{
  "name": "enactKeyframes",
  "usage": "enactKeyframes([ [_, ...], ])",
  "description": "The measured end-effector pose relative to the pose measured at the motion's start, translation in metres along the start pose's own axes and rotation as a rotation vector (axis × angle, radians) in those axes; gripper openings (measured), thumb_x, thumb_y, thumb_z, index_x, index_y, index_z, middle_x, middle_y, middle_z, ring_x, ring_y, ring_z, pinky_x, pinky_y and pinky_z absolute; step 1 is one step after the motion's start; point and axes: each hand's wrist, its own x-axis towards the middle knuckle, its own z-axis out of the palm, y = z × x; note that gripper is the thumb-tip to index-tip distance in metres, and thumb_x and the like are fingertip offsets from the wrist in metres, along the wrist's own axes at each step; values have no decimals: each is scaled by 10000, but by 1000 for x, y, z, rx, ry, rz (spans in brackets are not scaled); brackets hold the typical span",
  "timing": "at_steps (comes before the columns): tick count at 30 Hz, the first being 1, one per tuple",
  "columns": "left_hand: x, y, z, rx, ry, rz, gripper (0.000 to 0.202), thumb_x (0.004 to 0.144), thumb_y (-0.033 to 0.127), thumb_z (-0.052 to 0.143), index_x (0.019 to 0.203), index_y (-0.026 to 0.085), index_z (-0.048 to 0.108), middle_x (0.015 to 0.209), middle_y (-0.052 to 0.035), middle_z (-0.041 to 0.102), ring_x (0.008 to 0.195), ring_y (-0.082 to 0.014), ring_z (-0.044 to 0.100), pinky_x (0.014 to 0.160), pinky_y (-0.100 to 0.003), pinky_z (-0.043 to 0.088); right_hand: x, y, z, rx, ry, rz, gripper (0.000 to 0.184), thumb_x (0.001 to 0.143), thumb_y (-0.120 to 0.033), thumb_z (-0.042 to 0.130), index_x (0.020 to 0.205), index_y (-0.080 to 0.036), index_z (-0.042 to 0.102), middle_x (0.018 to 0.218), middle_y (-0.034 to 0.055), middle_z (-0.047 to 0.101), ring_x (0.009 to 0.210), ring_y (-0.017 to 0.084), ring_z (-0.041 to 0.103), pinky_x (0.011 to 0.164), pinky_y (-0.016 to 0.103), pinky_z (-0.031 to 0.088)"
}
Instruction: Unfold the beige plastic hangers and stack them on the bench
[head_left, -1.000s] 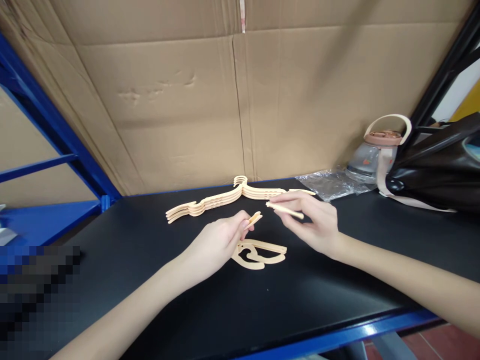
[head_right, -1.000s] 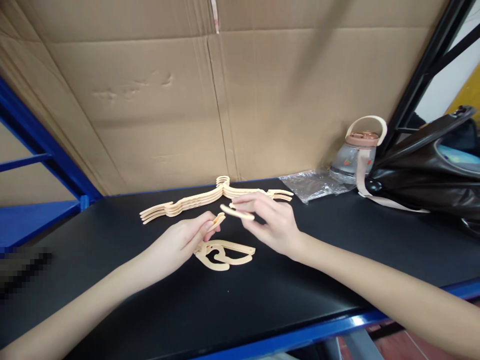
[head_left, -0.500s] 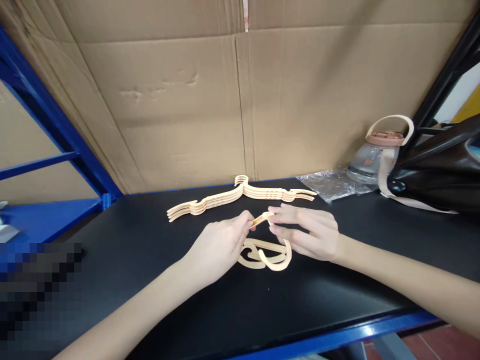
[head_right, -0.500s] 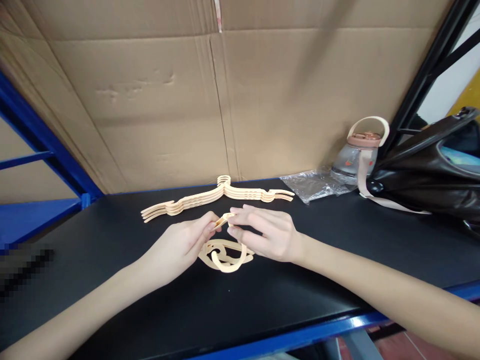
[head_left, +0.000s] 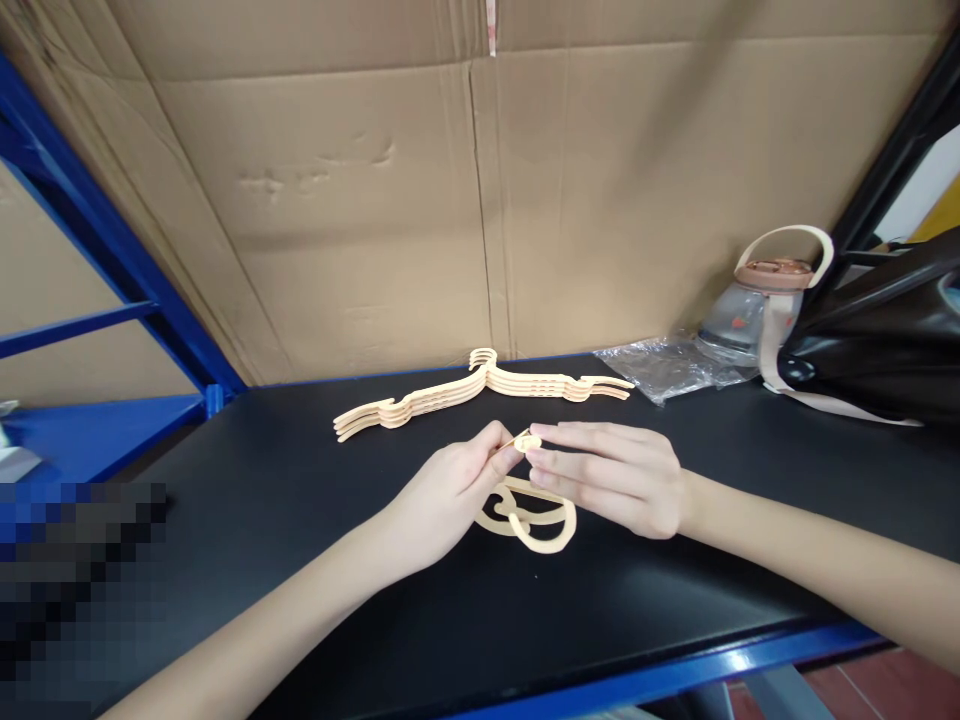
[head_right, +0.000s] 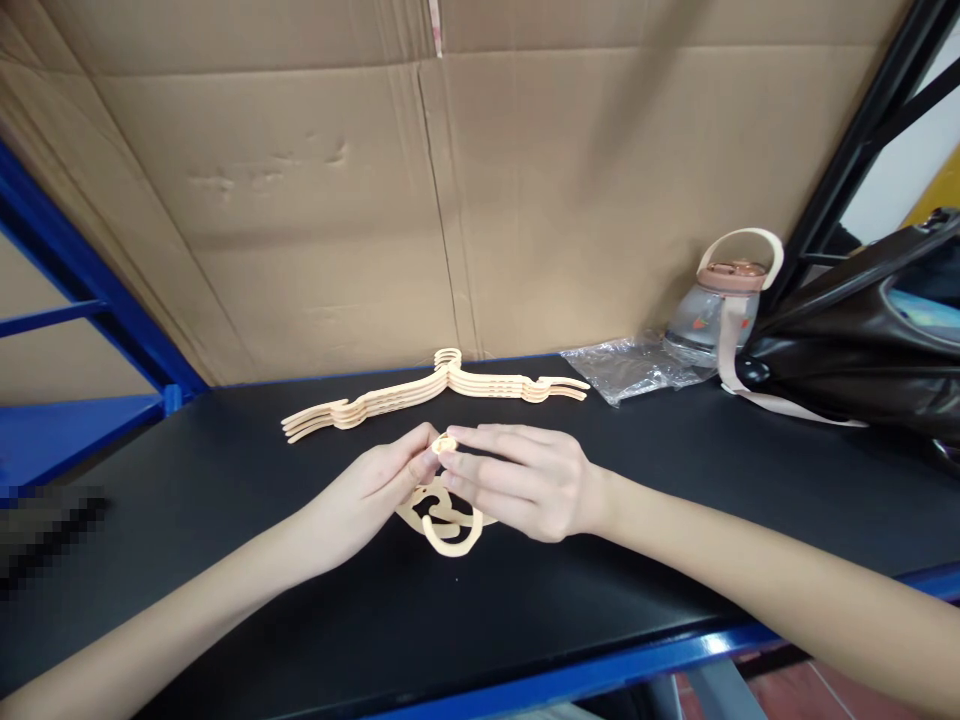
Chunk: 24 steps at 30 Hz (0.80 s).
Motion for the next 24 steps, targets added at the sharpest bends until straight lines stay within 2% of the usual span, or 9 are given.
enactKeyframes([
  [4, 0, 2, 1, -31, 18, 21, 331, 951, 483, 302, 808, 215, 431, 691, 49, 445, 627, -123, 430, 581, -245, 361, 0, 1, -4, -47, -36, -35, 228, 915, -124, 503, 966, -230, 699, 1057, 11, 694, 1109, 203, 580, 911, 308, 551],
  [9, 1, 5, -2, -39, 26, 59, 228, 952, 382, 331, 988, 237, 503, 743, 34, 532, 664, -137, 498, 614, -247, 399, 0, 3, -4, -115, -62, -109, 179, 895, -122, 539, 909, -195, 702, 1042, 36, 700, 1068, 212, 611, 911, 312, 551],
  [15, 0, 6, -8, -76, 38, 41, 208, 951, 359, 346, 929, 211, 489, 788, 27, 523, 713, -133, 478, 640, -248, 393, 0, 2, 1, -82, -60, -112, 153, 892, -108, 544, 876, -133, 694, 991, 65, 721, 999, 197, 658, 887, 316, 568],
  [21, -3, 9, -12, -85, -94, 49, 220, 922, 431, 441, 933, 213, 468, 689, 61, 455, 602, -100, 383, 532, -213, 315, 2, -3, 0, -37, -74, -116, 187, 912, -101, 505, 872, -83, 687, 1004, 97, 714, 995, 210, 660, 879, 345, 575],
  [24, -2, 7, -12, -85, -86, 73, 230, 926, 434, 436, 929, 207, 469, 726, 50, 468, 633, -101, 391, 556, -216, 321, 2, -3, -1, -22, -70, -100, 156, 904, -102, 527, 887, -77, 680, 1005, 98, 714, 1012, 201, 652, 896, 330, 568],
])
